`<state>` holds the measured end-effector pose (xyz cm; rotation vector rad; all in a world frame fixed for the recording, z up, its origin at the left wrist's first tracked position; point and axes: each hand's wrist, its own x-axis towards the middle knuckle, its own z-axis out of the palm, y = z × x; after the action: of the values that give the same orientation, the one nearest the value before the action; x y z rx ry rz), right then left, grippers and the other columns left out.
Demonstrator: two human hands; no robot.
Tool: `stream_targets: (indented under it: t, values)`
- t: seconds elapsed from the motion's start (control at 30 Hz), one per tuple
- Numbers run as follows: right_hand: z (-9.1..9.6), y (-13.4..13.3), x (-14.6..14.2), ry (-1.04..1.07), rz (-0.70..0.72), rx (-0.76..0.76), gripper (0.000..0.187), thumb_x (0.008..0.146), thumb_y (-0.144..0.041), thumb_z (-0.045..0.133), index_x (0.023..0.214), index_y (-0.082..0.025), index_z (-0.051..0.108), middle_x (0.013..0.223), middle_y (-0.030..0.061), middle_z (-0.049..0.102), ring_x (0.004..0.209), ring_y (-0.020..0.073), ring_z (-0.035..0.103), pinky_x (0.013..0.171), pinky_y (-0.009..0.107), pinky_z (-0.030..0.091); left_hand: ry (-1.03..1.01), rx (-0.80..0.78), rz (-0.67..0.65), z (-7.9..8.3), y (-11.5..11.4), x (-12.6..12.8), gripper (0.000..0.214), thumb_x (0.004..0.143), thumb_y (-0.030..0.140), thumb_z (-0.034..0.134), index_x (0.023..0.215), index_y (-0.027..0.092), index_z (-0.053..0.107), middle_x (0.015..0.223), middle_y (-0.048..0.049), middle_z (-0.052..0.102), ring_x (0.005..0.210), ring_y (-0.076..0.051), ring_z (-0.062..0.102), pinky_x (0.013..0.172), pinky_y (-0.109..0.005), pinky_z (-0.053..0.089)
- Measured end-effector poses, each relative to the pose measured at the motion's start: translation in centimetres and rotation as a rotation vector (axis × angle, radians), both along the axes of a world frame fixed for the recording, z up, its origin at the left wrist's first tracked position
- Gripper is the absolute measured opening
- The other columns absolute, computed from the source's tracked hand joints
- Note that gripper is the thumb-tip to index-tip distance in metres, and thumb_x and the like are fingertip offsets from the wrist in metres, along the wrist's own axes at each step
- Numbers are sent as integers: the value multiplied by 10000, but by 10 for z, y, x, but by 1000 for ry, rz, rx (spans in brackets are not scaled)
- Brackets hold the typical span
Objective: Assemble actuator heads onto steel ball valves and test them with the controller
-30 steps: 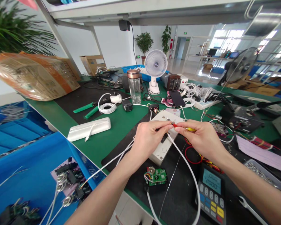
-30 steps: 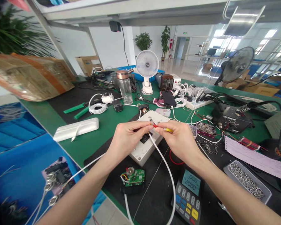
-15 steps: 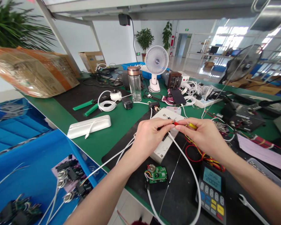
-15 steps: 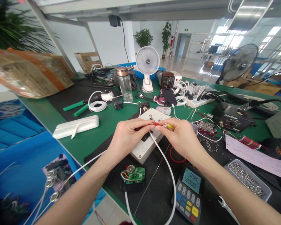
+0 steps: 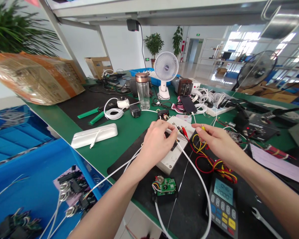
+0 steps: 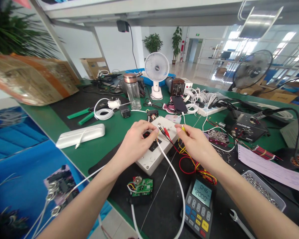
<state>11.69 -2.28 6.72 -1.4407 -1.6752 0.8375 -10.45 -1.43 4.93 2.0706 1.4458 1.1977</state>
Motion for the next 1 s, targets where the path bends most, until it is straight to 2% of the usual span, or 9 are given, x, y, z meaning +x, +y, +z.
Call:
stream_targets:
  t: [0.17, 0.3, 0.47, 0.77, 0.87, 1.0]
  values:
    - [0, 8, -7, 71, 66, -43, 442, 949, -542, 638, 1198, -206, 781, 983, 55, 736, 927, 234, 634, 931, 372, 477, -66, -66, -104, -1, 5, -6, 124, 983, 287, 640, 975, 240, 754, 1021, -20, 770, 975, -215, 686, 837, -348, 526]
    - [-5, 19, -17, 169, 117, -100, 461, 937, -578, 658, 1139, -182, 778, 909, 48, 719, 839, 213, 609, 836, 356, 471, -134, -102, -143, -4, 8, -7, 141, 986, 302, 648, 1052, 232, 750, 1042, -30, 785, 962, -207, 724, 867, -348, 556]
    - [-5, 20, -23, 252, 208, -146, 403, 935, -572, 711, 1109, -218, 792, 1053, 46, 749, 1015, 238, 639, 940, 361, 458, -197, -134, -191, -6, 9, -9, 163, 978, 291, 671, 1105, 221, 745, 1074, -49, 790, 986, -208, 737, 902, -350, 565]
    - [0, 13, -22, 327, 277, -166, 379, 947, -571, 738, 1075, -218, 786, 1007, 28, 738, 952, 201, 621, 888, 319, 458, -286, -203, -352, -1, 10, -14, 224, 1007, 275, 645, 1208, 193, 701, 1055, -47, 775, 978, -174, 725, 910, -317, 553]
    - [0, 11, -22, 340, 274, -164, 363, 962, -554, 730, 1081, -214, 779, 991, 28, 730, 941, 200, 618, 874, 313, 458, -303, -224, -370, -1, 11, -17, 239, 1016, 283, 633, 1226, 191, 701, 1036, -44, 768, 971, -171, 718, 897, -313, 549]
    - [-2, 10, -20, 352, 287, -164, 344, 979, -536, 721, 1117, -225, 773, 1023, 31, 728, 995, 213, 627, 931, 325, 455, -322, -240, -371, 0, 12, -18, 235, 1017, 285, 627, 1219, 190, 702, 1020, -44, 765, 948, -168, 713, 875, -309, 548]
